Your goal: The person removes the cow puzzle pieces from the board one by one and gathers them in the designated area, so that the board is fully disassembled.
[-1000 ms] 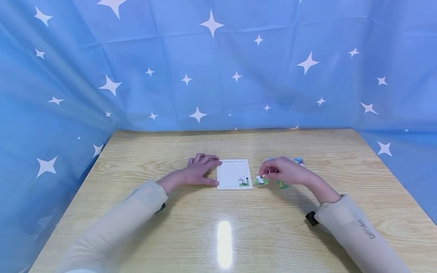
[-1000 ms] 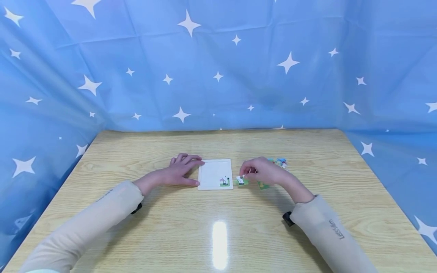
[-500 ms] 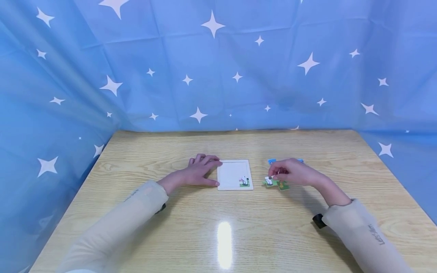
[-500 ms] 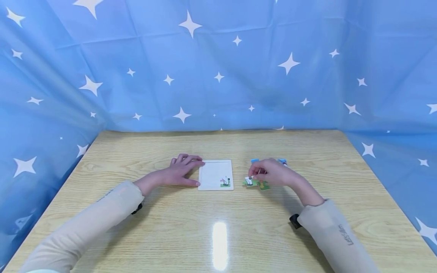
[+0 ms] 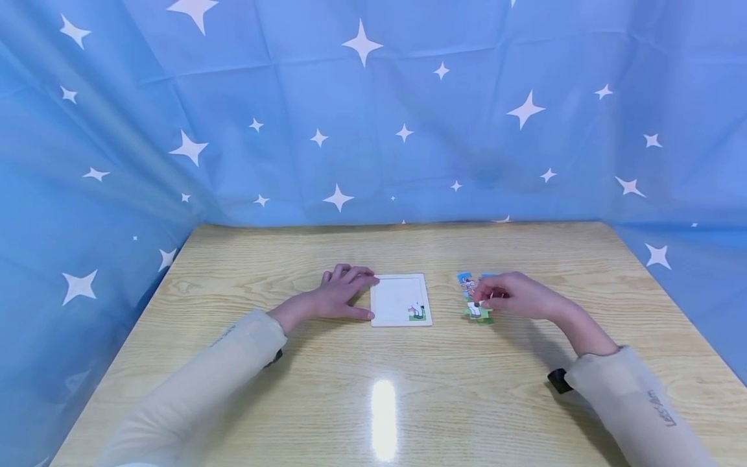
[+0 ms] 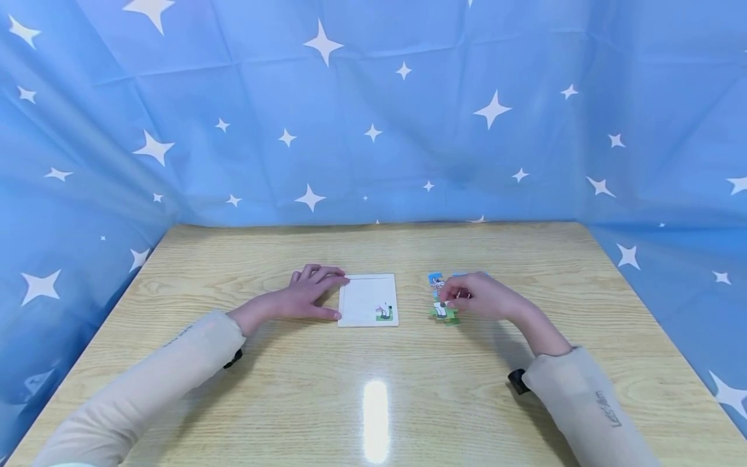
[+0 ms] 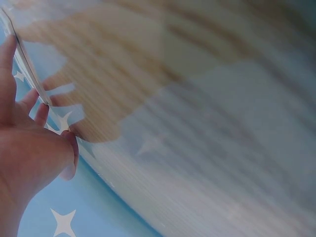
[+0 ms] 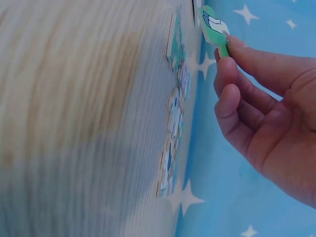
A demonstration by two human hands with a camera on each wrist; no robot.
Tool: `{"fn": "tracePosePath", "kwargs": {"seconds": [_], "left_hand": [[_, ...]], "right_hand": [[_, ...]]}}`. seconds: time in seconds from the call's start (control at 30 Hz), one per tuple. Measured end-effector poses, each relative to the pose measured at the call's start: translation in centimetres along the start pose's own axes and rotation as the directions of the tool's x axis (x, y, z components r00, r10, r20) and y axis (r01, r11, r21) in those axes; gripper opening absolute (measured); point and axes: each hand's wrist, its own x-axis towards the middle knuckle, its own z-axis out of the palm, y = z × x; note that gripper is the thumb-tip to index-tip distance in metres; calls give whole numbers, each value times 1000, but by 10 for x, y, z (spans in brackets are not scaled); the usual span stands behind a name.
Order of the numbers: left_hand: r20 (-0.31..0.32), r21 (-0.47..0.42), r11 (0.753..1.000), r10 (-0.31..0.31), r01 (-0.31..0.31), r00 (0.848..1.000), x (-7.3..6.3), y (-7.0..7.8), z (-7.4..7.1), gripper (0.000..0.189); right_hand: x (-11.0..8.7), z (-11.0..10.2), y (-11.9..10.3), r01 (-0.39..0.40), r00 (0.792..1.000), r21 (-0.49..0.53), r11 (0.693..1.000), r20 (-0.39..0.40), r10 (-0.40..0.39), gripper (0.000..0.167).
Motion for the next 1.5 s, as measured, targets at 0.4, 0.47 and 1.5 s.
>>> {"fn": "tracePosePath", "kwargs": {"seconds": [0.4, 0.47, 1.5], "left_hand": [[3, -5, 1000, 0, 0, 1000, -2, 1, 0, 80], [3, -3, 1000, -1, 1, 1000, -1, 1, 0, 81], [-5, -14, 1000, 3, -3, 1000, -1, 0, -1, 81]], "right_hand": [[-15, -4, 9, -29, 999, 4, 1000, -30, 29, 10], [-18, -5, 11, -28, 999, 7, 1000, -34, 28, 11], [-35, -14, 34, -148, 989, 73, 986, 0, 148, 12]]}}
